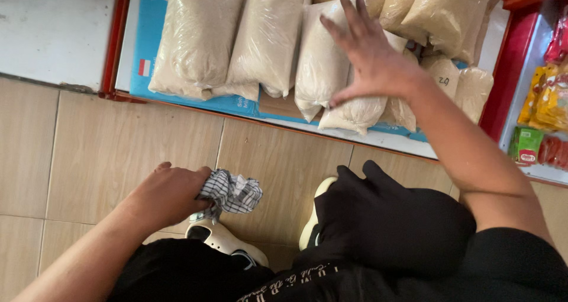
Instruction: The person wipes the surface of a freezer shelf and the glass door of a display case using a checkered cloth. They also rearrange several plastic-wrapped packages on the shelf while cleaning.
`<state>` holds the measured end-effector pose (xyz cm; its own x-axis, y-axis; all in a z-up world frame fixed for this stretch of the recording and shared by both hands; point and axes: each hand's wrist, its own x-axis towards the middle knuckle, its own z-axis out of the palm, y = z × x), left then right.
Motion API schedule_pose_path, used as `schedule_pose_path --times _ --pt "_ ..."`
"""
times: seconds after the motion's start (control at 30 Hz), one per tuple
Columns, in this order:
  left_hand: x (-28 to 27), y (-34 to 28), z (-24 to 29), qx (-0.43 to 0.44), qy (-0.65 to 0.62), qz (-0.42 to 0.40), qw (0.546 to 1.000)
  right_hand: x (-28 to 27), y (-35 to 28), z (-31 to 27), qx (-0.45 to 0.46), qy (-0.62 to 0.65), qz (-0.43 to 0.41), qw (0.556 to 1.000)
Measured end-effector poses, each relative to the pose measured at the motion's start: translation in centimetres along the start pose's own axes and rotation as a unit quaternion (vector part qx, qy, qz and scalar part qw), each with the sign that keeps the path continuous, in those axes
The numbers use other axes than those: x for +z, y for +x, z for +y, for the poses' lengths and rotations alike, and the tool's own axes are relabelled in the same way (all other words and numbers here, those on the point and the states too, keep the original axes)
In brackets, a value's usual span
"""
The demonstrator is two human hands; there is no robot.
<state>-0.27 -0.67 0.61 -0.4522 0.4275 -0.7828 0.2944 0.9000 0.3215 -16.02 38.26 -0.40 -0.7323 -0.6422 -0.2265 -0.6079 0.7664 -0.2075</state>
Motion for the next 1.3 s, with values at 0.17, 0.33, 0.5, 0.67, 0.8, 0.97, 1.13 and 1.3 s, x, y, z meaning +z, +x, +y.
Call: schedule_pose_path --times 0.17,0.33,0.5,0.67,0.8,0.97,1.13,1.3 --pt "-0.3 0.7 0.1 0.0 0.015 -0.015 1.0 4.1 -1.3 -2.5 0.01 0.008 0.037 0.999" --pt "0.0 0.6 0.1 0.02 0.0 0.005 1.0 5.9 -0.7 -2.5 -0.008 0.009 0.108 0.994" --pt "0.3 0.5 -0.2 0.019 0.015 0.004 1.0 6.4 -0.7 -2.3 -0.003 0.067 0.131 0.989" --pt "0.2 0.7 -0.2 0.015 0.021 -0.013 1.0 6.4 0.3 -3.1 -0.003 0.035 0.126 0.991" --pt "0.2 0.9 -0.1 0.02 0.009 0.009 1.0 5.6 -0.5 -2.4 -0.014 0.053 0.077 0.996" --pt "-0.3 0.3 -0.3 0.003 0.003 -0.019 1.0 4.6 -5.2 0.8 -0.015 0.081 0.13 0.988" --pt "-0.3 0.2 -0.4 -0.025 -0.005 -0.042 0.999 7.2 -9.4 3.7 -0.004 0.101 0.134 0.986" --pt "-0.3 0.6 -0.4 -0.005 0.002 -0.032 0.999 10.3 -10.1 3.6 0.003 0.098 0.187 0.977"
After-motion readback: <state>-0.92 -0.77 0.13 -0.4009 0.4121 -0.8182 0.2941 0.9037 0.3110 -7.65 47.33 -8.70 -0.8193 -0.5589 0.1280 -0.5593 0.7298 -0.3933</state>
